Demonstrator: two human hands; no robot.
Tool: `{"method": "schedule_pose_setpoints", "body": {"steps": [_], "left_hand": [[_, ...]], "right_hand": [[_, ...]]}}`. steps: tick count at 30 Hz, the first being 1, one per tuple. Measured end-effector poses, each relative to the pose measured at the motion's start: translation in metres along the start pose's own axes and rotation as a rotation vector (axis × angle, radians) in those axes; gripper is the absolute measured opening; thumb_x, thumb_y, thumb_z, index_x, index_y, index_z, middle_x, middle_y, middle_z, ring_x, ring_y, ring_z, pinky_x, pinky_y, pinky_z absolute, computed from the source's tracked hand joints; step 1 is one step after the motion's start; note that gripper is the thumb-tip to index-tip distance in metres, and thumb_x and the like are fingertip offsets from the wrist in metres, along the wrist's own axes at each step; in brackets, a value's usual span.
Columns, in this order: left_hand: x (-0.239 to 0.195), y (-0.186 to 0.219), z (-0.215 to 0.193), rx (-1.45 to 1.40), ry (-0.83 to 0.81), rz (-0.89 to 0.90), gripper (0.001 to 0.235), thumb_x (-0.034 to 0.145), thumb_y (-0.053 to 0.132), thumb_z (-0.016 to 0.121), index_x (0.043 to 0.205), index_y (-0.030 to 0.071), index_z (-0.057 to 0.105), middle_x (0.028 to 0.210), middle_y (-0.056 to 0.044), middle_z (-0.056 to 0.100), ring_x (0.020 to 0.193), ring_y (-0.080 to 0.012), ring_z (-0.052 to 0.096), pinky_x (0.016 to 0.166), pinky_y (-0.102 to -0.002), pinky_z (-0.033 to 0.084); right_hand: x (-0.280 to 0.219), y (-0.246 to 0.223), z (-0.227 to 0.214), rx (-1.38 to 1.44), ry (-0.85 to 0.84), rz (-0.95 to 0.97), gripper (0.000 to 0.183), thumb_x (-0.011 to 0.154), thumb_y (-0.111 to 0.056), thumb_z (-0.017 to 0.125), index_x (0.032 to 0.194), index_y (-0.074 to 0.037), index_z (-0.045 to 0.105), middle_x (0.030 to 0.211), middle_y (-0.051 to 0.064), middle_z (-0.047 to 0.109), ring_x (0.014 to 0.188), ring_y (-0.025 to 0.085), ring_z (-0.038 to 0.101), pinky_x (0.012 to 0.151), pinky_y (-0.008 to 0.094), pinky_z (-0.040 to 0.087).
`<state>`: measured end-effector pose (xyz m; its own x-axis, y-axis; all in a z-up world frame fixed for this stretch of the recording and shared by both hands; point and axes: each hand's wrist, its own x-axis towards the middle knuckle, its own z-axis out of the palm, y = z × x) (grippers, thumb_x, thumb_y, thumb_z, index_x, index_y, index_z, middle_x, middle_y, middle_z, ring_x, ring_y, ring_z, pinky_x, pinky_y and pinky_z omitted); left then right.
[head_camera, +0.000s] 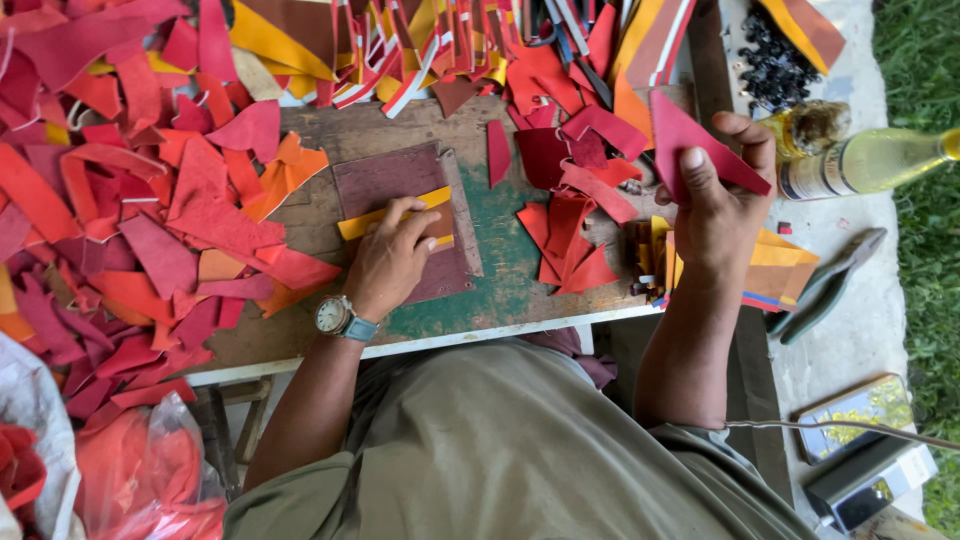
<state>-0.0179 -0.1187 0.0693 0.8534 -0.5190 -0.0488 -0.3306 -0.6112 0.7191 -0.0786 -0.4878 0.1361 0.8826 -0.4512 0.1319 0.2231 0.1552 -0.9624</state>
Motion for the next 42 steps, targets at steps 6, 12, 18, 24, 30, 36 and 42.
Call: {"method": "schedule_pose_setpoints", "body": {"steps": [6, 12, 18, 24, 30, 36, 42], "left_hand": [[0.002, 0.002, -0.001, 0.011, -0.006, -0.01, 0.033, 0.094, 0.016, 0.069, 0.127, 0.009, 0.066, 0.136, -0.01, 0.055, 0.112, -0.0382, 0.062, 0.096, -0.049, 0.049], [0.001, 0.002, 0.001, 0.016, -0.016, -0.034, 0.035, 0.093, 0.016, 0.07, 0.127, 0.009, 0.065, 0.136, -0.01, 0.055, 0.11, -0.0391, 0.061, 0.095, -0.049, 0.049], [-0.003, 0.0, 0.002, 0.024, 0.035, 0.02, 0.036, 0.093, 0.015, 0.071, 0.127, 0.008, 0.065, 0.136, -0.011, 0.056, 0.111, -0.0395, 0.061, 0.096, -0.05, 0.049], [-0.007, 0.0, 0.013, 0.106, 0.074, 0.02, 0.034, 0.096, 0.014, 0.067, 0.129, 0.011, 0.062, 0.135, -0.009, 0.057, 0.113, -0.0379, 0.062, 0.095, -0.05, 0.049], [-0.021, 0.007, 0.053, 0.31, 0.185, 0.083, 0.052, 0.095, 0.02, 0.061, 0.14, -0.002, 0.048, 0.144, -0.025, 0.048, 0.126, -0.0434, 0.054, 0.108, -0.053, 0.042], [-0.029, 0.003, 0.066, 0.25, 0.267, 0.116, 0.062, 0.099, 0.027, 0.059, 0.15, -0.004, 0.04, 0.152, -0.029, 0.04, 0.136, -0.0473, 0.046, 0.119, -0.057, 0.033], [-0.036, 0.007, 0.058, -0.023, 0.408, 0.078, 0.044, 0.098, 0.026, 0.067, 0.136, 0.005, 0.058, 0.141, -0.016, 0.054, 0.127, -0.0353, 0.057, 0.105, -0.044, 0.048]], "right_hand": [[0.003, -0.003, -0.007, -0.239, 0.007, -0.074, 0.024, 0.11, -0.007, 0.08, 0.121, 0.003, 0.061, 0.102, 0.009, 0.069, 0.082, 0.013, 0.065, 0.074, 0.026, 0.056], [0.018, 0.007, 0.007, -0.481, -0.053, 0.04, 0.029, 0.098, -0.001, 0.077, 0.125, 0.002, 0.065, 0.106, 0.005, 0.072, 0.094, 0.007, 0.067, 0.087, 0.024, 0.058], [0.027, 0.032, 0.005, -0.552, -0.054, 0.072, 0.021, 0.098, 0.006, 0.066, 0.117, 0.001, 0.067, 0.098, 0.001, 0.07, 0.086, 0.005, 0.063, 0.076, 0.023, 0.055], [0.028, 0.041, -0.01, -0.729, -0.148, 0.065, 0.022, 0.099, 0.008, 0.059, 0.117, -0.001, 0.069, 0.092, 0.0, 0.06, 0.083, 0.005, 0.054, 0.073, 0.023, 0.046], [0.023, 0.065, -0.007, -1.291, -0.312, -0.082, 0.044, 0.093, -0.01, 0.079, 0.134, -0.004, 0.066, 0.104, 0.017, 0.076, 0.094, 0.033, 0.07, 0.083, 0.047, 0.054], [0.022, 0.098, -0.004, -1.464, -0.309, -0.328, 0.067, 0.081, -0.014, 0.086, 0.14, -0.001, 0.058, 0.125, 0.024, 0.066, 0.117, 0.043, 0.058, 0.101, 0.055, 0.046], [0.019, 0.093, -0.011, -1.322, -0.226, -0.586, 0.033, 0.092, -0.002, 0.072, 0.124, -0.002, 0.066, 0.119, 0.017, 0.062, 0.114, 0.035, 0.058, 0.104, 0.044, 0.049]]}}
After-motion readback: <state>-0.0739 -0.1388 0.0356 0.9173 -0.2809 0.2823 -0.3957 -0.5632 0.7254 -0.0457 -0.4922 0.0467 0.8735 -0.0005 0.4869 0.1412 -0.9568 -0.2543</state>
